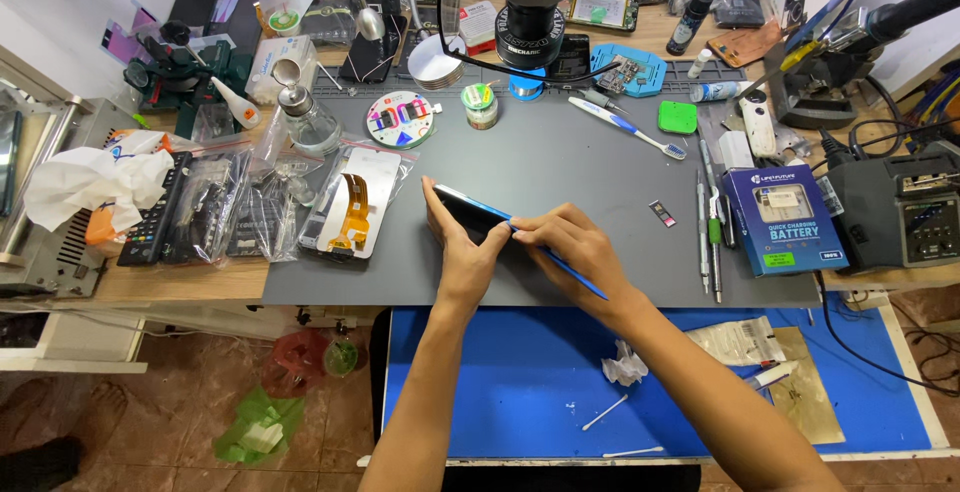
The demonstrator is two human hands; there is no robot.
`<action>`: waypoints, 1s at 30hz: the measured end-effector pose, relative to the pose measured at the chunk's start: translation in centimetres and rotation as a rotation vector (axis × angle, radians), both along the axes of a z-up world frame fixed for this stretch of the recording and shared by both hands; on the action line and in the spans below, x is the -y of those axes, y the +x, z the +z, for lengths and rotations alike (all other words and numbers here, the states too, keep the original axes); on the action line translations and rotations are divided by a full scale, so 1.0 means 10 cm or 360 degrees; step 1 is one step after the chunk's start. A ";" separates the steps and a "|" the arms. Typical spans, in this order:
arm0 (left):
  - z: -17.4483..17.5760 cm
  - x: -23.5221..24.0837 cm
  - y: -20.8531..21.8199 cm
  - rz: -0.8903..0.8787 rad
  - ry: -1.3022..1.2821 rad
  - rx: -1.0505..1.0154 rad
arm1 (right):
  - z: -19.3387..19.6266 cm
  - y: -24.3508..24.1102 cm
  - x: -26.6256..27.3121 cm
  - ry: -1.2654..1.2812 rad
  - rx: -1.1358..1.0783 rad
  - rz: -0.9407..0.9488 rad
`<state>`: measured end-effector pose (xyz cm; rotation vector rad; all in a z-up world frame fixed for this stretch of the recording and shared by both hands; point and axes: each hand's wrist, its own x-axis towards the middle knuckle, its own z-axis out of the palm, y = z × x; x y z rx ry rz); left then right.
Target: The person uses a blue plastic pry tool to separate the screen assembly from the smartphone's chassis. They then use a screwdriver to remove screws from the internal metal bracket and lift the bracket away from the motherboard.
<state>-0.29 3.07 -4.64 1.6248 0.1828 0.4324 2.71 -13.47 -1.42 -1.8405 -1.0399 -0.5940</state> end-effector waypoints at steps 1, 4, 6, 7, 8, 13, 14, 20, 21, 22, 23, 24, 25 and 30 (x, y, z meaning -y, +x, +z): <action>-0.01 0.00 0.02 0.0000 0.0002 0.0001 | 0.00 0.01 0.00 0.0002 0.0001 0.0000; -0.05 0.02 0.06 0.0039 -0.0063 0.0019 | 0.00 0.02 -0.01 0.0033 -0.0011 -0.0032; -0.10 0.02 0.09 0.0062 -0.0126 0.0041 | 0.01 0.03 -0.01 0.0054 0.0017 -0.0047; -0.09 0.03 0.09 0.0058 -0.0124 0.0041 | 0.00 0.03 -0.01 0.0056 0.0017 -0.0051; -0.08 0.04 0.10 0.0063 -0.0182 0.0048 | 0.00 0.03 -0.01 0.0062 0.0017 -0.0052; -0.07 0.09 0.12 0.0082 -0.0281 0.0060 | -0.03 0.03 -0.01 0.0091 -0.0002 -0.0071; -0.08 0.09 0.13 0.0100 -0.0306 0.0048 | -0.03 0.03 -0.01 0.0091 -0.0011 -0.0069; -0.19 0.12 0.23 0.0212 -0.0392 0.0031 | -0.05 0.02 -0.01 0.0095 -0.0025 -0.0081; -0.22 0.12 0.25 0.0243 -0.0400 0.0048 | -0.06 0.02 -0.01 0.0096 -0.0028 -0.0085; -0.24 0.12 0.26 0.0243 -0.0399 0.0046 | -0.07 0.03 -0.01 0.0096 -0.0029 -0.0085; -0.27 0.12 0.28 0.0270 -0.0379 0.0058 | -0.09 0.03 -0.01 0.0092 -0.0025 -0.0102; -0.29 0.13 0.30 0.0296 -0.0359 0.0070 | -0.11 0.04 0.00 0.0088 -0.0022 -0.0118; -0.35 0.11 0.34 0.0292 -0.0360 0.0070 | -0.09 0.04 0.00 0.0088 -0.0022 -0.0123; -0.54 0.04 0.45 0.0325 -0.0375 0.0122 | -0.08 0.04 -0.01 0.0136 -0.0049 -0.0111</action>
